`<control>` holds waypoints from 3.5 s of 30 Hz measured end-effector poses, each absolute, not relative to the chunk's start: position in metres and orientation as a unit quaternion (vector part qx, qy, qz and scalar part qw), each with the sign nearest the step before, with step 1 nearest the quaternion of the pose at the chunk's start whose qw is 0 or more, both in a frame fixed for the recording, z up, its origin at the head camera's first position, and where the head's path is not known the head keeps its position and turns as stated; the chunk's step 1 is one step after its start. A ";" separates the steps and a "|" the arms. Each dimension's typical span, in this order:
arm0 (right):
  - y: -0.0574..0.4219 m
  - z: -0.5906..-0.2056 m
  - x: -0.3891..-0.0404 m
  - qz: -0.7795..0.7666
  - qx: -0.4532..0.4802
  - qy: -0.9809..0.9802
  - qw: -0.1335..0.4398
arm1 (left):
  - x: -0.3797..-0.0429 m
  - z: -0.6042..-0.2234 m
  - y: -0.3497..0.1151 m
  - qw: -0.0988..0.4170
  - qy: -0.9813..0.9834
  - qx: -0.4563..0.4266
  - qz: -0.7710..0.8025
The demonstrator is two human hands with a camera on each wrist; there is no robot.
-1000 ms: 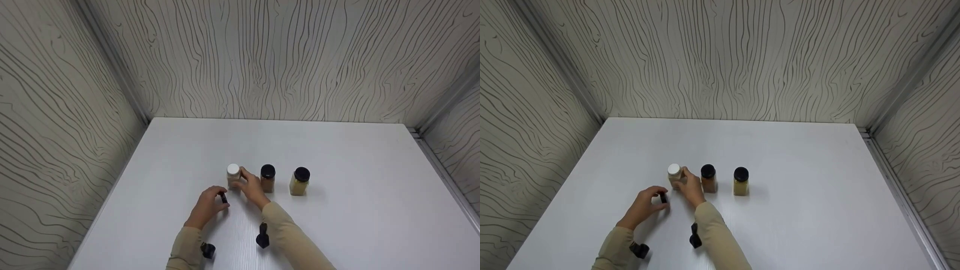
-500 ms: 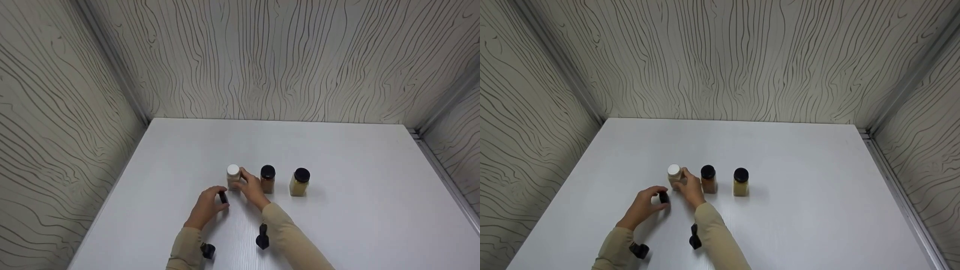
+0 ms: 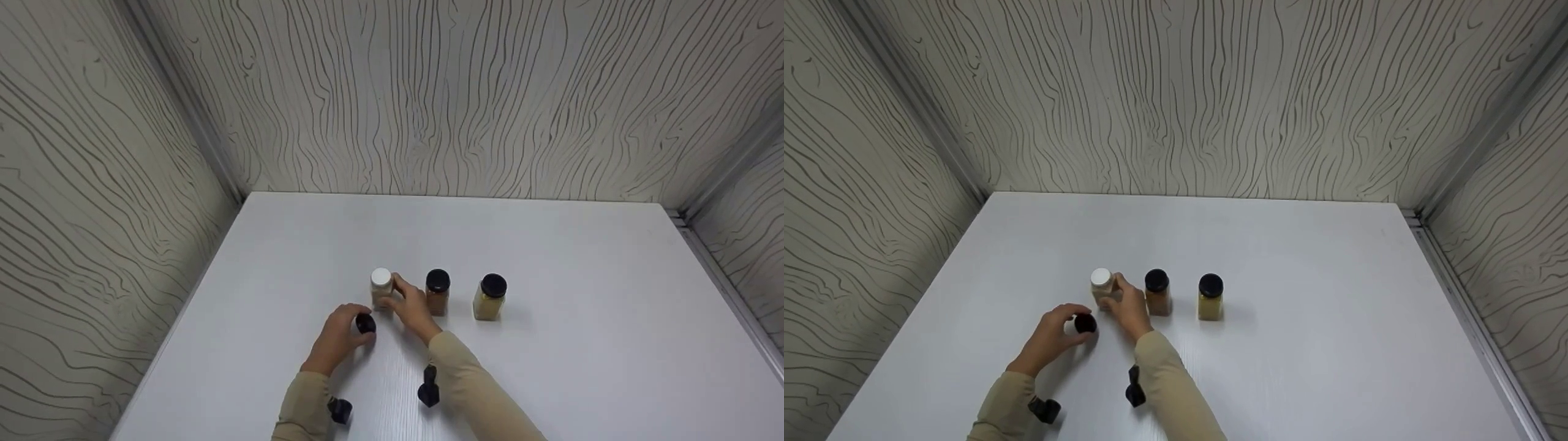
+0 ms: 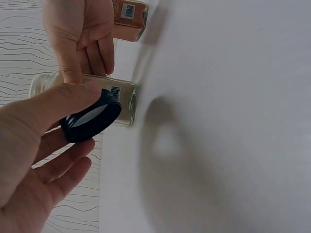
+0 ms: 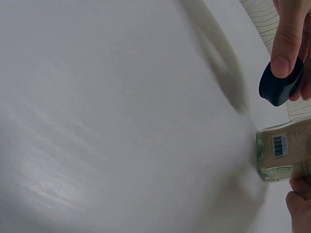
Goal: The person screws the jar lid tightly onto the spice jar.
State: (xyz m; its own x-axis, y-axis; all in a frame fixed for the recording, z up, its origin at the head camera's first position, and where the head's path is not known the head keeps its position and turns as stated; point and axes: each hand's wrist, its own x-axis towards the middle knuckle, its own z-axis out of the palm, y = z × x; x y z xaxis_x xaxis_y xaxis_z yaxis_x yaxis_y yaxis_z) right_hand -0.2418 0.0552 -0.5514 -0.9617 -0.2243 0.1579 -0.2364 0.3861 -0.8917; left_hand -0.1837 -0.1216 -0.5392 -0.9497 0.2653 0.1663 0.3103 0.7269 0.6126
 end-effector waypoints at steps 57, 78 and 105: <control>0.056 -0.556 -0.243 0.551 0.133 -0.824 -0.017 | -0.198 -0.516 -0.128 0.168 -0.904 -0.182 -0.348; 0.056 -0.556 -0.244 0.544 0.145 -0.827 -0.011 | -0.210 -0.497 -0.125 0.164 -0.902 -0.172 -0.360; 0.045 -0.550 -0.241 0.581 0.090 -0.809 -0.006 | -0.224 -0.490 -0.117 0.189 -0.884 -0.201 -0.376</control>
